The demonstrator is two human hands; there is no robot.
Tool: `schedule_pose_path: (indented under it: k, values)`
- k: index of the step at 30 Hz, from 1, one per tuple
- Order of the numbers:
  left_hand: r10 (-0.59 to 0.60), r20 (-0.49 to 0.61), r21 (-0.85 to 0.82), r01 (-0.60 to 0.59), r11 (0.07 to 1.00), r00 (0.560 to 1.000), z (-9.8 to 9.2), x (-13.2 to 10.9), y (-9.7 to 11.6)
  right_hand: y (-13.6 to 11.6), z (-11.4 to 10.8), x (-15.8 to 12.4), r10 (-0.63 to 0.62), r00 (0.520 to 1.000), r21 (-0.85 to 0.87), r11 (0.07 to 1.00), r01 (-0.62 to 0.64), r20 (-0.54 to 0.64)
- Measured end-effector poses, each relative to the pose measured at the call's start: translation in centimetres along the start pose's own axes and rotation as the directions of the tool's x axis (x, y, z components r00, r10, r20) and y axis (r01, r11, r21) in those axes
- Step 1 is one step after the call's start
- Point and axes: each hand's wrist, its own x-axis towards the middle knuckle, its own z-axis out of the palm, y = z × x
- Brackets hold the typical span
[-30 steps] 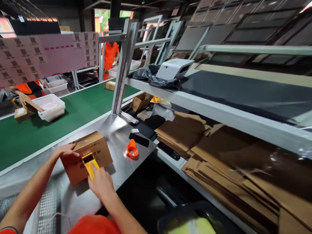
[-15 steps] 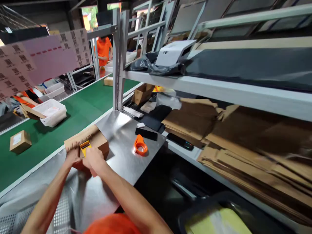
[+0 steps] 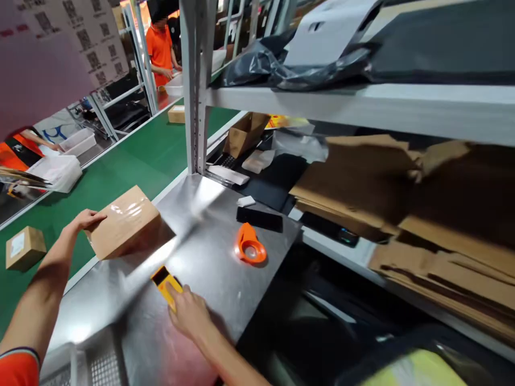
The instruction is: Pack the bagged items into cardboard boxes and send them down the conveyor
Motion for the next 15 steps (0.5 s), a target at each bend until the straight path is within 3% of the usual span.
schedule_pose_path:
  k: [4, 7, 15]
  values:
    - [-0.017, -0.202, 0.161, 0.050, 0.986, 0.979, 2.6, 2.7, -0.9, -2.7, 0.0, 10.4, 0.002, 0.999, 0.140, 0.990, 0.004, -0.042]
    - [-0.009, -0.227, 0.192, 0.054, 0.980, 0.974, 3.9, 4.2, -2.1, -3.8, 1.3, 15.7, 0.014, 1.000, 0.224, 0.975, -0.009, -0.021]
    - [-0.050, -0.227, 0.192, 0.095, 0.977, 0.973, 4.7, 6.0, -4.3, -5.2, 4.5, 21.7, 0.093, 0.993, 0.445, 0.888, -0.116, 0.074]
